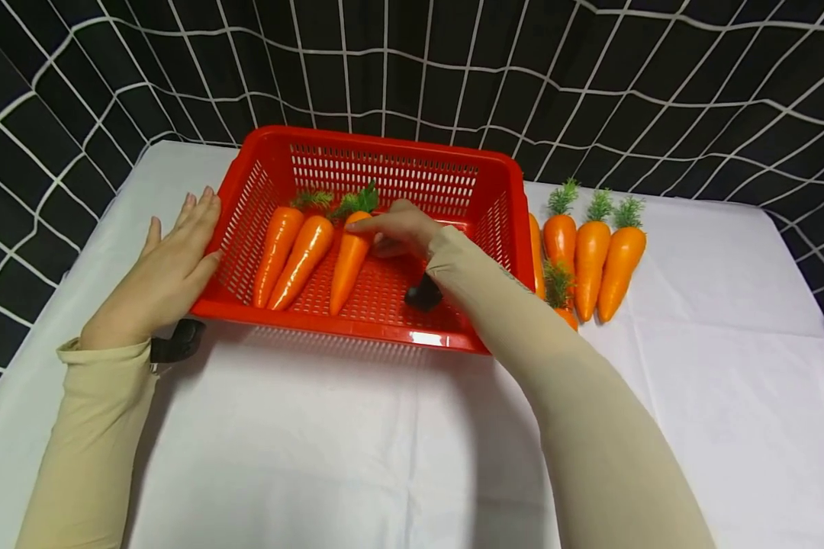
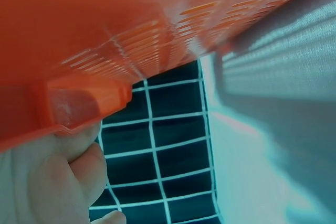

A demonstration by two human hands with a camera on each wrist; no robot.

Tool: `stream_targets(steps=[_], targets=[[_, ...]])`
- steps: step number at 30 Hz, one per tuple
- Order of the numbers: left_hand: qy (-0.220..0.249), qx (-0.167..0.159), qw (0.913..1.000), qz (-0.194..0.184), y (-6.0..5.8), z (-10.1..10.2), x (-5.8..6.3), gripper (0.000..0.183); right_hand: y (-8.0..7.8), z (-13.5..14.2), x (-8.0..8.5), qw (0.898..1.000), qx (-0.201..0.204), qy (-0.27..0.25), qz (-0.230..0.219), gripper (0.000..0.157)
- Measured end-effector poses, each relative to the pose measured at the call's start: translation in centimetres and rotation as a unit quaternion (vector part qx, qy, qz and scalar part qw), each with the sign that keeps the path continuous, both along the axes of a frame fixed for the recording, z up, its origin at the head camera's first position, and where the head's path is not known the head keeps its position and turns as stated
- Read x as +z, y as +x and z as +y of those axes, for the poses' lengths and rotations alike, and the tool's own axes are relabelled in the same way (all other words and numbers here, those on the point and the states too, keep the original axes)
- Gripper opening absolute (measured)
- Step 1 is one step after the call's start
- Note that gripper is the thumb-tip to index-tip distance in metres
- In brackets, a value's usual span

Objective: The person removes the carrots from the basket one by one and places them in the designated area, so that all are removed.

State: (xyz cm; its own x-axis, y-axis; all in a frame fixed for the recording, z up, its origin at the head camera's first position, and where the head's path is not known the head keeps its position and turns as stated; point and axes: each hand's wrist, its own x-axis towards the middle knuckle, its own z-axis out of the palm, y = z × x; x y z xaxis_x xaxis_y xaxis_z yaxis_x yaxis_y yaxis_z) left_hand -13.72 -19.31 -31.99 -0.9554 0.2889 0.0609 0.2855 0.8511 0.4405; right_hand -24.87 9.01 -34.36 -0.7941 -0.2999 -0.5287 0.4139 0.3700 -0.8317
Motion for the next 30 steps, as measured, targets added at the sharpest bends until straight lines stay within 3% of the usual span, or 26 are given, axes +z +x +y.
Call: stream_targets(steps=[14,19,25,30], targets=[[0.001,0.0,1.0,0.007,0.0,-0.1,-0.1,0.06,-0.2,-0.7,1.8,0.997,0.017,-0.045,0.065,0.007],[0.001,0.0,1.0,0.007,0.0,0.0,-0.1,0.06,0.5,-1.0,3.0,0.994,0.026,-0.071,0.076,0.024],[0.003,0.001,1.0,0.007,0.1,0.0,-0.1,0.06,1.8,-0.7,4.6,0.99,0.032,-0.063,0.123,0.049],[0.005,0.001,1.0,0.006,0.0,0.0,-0.1,0.06,2.6,0.8,5.5,0.984,0.027,-0.056,0.167,0.052]])
